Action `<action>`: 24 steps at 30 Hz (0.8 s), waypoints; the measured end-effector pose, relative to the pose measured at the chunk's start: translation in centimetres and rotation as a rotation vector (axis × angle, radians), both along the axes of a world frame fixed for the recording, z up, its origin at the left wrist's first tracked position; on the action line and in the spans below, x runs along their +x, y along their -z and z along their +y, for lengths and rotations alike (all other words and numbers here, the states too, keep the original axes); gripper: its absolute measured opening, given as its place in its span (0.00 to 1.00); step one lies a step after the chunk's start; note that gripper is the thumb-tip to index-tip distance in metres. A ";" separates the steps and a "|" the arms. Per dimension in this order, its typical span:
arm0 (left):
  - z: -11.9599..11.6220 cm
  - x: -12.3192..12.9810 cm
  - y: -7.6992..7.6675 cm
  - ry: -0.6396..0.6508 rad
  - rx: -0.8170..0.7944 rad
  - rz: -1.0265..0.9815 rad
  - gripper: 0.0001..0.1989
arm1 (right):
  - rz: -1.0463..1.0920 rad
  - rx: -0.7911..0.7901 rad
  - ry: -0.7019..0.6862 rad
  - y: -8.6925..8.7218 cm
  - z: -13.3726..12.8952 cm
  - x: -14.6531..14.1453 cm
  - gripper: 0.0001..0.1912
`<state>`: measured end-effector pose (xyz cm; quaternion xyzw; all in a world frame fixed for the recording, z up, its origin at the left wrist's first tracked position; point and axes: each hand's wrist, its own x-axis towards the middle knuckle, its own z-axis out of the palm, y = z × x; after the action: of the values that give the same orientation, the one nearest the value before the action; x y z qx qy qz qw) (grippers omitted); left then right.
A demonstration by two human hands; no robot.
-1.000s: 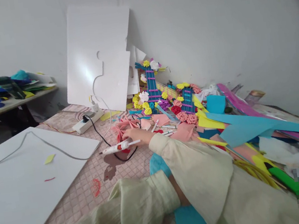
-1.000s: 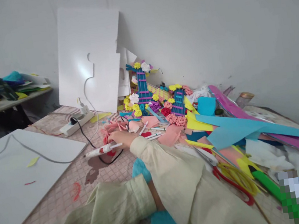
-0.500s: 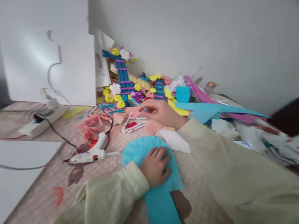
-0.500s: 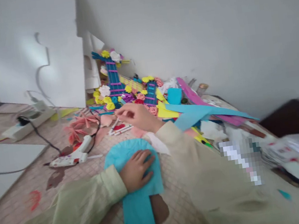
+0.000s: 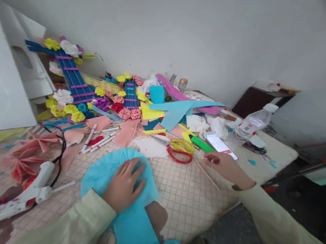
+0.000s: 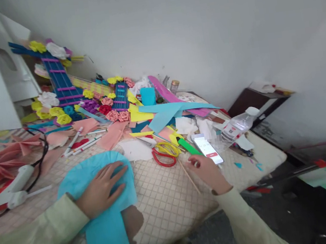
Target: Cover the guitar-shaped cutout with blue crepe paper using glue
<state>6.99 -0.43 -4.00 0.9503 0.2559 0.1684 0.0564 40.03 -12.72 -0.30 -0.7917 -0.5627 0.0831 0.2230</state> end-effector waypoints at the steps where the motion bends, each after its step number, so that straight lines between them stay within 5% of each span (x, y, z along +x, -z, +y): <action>1: 0.0 0.0 0.0 0.001 0.000 0.005 0.22 | -0.001 -0.014 0.005 0.7 -0.7 -0.2 0.13; 6: 0.1 0.0 -0.1 0.000 -0.004 0.014 0.22 | -0.023 -0.051 -0.015 2.8 -2.5 -1.4 0.09; 13: 0.1 0.0 -0.3 0.008 -0.016 0.011 0.22 | -0.103 -0.088 -0.007 3.1 -1.8 -1.5 0.09; 18: 0.0 0.0 -0.4 0.006 -0.010 0.017 0.22 | -0.132 -0.136 -0.017 1.4 -2.1 -0.5 0.09; 24: 0.0 0.1 -0.3 0.012 -0.020 0.022 0.22 | -0.148 -0.175 0.042 -2.3 -5.7 3.7 0.06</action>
<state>7.04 -0.46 -3.72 0.9529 0.2525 0.1549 0.0643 43.71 -18.44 2.04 -0.8236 -0.5517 0.0685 0.1122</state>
